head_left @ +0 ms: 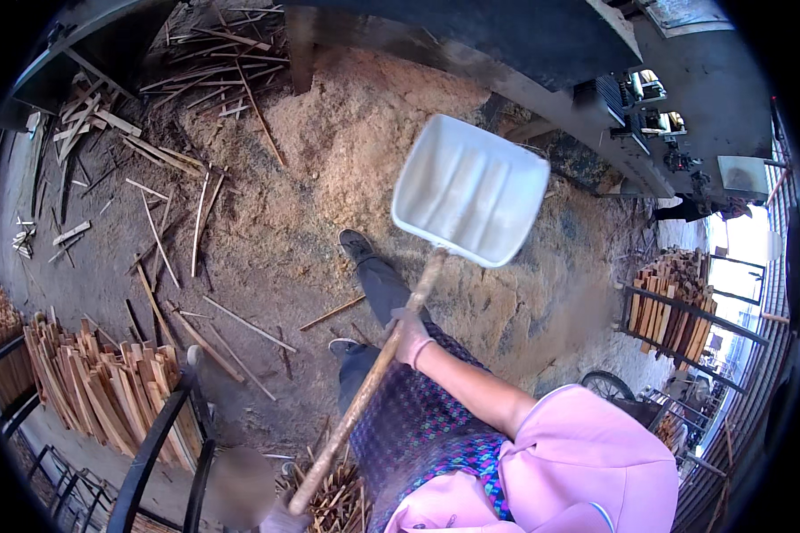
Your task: The person uses a shovel to scoop sawdust from a large pile on the floor and transfers it into a wheelbarrow. The person repeatedly scoops the material and deposits it into the container, gradually filling it up.
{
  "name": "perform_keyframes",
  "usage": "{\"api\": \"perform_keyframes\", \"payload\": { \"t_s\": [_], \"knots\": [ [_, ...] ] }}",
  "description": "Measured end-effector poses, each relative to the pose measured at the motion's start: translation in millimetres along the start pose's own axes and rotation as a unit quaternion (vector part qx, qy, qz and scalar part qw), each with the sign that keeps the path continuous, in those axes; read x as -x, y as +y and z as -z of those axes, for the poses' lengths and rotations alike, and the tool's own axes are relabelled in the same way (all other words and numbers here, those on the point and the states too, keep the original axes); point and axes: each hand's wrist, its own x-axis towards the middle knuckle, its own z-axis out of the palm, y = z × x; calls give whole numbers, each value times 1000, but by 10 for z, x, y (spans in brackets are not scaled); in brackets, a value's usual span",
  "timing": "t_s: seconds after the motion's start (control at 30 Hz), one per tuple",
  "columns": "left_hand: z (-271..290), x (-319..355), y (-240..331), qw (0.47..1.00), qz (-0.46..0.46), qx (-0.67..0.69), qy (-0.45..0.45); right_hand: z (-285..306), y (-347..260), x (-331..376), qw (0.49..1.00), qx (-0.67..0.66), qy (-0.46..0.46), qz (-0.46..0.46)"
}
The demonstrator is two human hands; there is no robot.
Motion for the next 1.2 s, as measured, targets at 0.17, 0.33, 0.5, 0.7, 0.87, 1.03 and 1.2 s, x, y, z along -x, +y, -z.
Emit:
{"api": "perform_keyframes", "payload": {
  "t_s": [0.17,0.33,0.5,0.7,0.87,1.03,1.2],
  "knots": [
    [-1298,90,112,991,58,118,4,136,386,-569,983,156,76,53],
    [-1809,-291,617,980,127,142,-51,547,999,-701,982,125,20,-142],
    [-1945,-1095,1238,971,171,132,-100,338,961,-643,949,196,128,-212],
    [-1424,-3202,2355,992,114,53,-8,-1612,-2325,-2285,953,295,64,-35],
    [-899,-5499,3763,952,-46,260,151,-2877,-4738,-2818,937,298,-41,178],
    [-914,-5606,4627,957,-56,256,127,-2938,-5212,-2580,909,326,-3,258],
    [-874,-5469,4298,949,-17,287,127,-2837,-4960,-2748,938,244,-77,233]
  ]
}}
